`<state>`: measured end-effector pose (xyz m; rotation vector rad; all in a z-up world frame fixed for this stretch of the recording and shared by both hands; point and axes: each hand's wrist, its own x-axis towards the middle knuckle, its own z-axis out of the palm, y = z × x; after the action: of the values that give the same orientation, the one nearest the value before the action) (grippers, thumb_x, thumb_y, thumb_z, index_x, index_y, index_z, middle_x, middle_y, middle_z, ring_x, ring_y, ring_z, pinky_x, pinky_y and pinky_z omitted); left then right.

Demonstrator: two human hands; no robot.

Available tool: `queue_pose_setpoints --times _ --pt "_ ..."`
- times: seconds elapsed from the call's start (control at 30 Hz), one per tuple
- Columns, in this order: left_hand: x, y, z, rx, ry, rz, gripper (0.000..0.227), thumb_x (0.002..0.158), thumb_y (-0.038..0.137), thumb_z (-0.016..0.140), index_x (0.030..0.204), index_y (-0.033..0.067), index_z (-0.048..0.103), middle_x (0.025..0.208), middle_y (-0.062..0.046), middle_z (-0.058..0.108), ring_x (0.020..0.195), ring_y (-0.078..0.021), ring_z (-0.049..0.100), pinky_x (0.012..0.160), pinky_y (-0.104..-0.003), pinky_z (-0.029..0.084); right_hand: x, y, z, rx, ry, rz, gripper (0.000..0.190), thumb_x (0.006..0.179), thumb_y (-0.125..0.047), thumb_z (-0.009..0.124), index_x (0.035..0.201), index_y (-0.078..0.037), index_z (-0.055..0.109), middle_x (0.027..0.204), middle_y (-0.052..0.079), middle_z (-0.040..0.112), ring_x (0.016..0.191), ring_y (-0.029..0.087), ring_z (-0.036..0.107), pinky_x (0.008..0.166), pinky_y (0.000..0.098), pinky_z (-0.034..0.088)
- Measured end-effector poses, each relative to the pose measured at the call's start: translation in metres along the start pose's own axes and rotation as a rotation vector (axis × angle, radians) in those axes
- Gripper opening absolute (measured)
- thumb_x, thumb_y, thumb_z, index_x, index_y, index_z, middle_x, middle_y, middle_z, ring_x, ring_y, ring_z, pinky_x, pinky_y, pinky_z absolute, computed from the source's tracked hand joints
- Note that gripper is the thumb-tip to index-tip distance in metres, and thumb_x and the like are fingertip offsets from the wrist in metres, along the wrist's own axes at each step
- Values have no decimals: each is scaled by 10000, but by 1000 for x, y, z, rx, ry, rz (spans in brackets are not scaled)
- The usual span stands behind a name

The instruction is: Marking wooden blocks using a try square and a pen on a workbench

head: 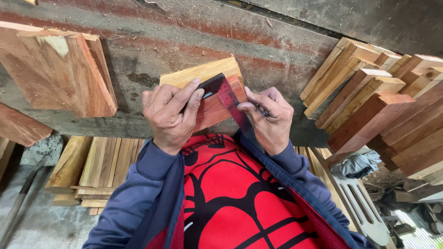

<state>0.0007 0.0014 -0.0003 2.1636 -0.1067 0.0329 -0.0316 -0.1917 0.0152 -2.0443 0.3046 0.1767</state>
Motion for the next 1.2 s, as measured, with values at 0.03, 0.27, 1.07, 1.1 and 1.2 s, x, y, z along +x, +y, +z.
queue_pose_setpoints --times 0.03,0.27,1.07,1.1,1.2 --pt "0 0 0 0 0 0 129 836 139 702 961 113 721 631 -26 485 561 -217 507 642 -294 354 0 0 0 0 0 0 172 757 -151 752 892 -56 703 630 69 449 500 127 433 520 230 378" --pt "-1 0 0 18 8 12 126 834 142 707 956 114 721 627 -22 478 562 -212 505 638 -293 354 -1 -1 0 -9 0 -5 176 752 -148 756 888 -51 702 626 73 452 501 137 443 519 240 388" --pt "-4 -2 4 236 109 191 134 861 219 693 958 132 723 634 -20 454 539 -204 494 584 -290 365 5 -50 -32 -80 -115 -383 76 766 -1 691 827 41 672 734 162 648 672 305 660 625 355 532" --pt "-4 -2 4 231 111 189 134 862 219 697 960 132 725 636 -19 454 541 -202 492 588 -289 365 2 -53 -34 -111 -117 -366 61 782 -10 675 814 42 669 715 153 640 653 295 654 609 351 532" --pt "-5 -2 5 234 114 185 133 856 217 705 958 135 730 634 -15 453 545 -193 492 587 -282 357 2 -52 -36 -36 -111 -389 46 797 7 649 812 49 656 713 179 641 643 351 647 572 366 518"
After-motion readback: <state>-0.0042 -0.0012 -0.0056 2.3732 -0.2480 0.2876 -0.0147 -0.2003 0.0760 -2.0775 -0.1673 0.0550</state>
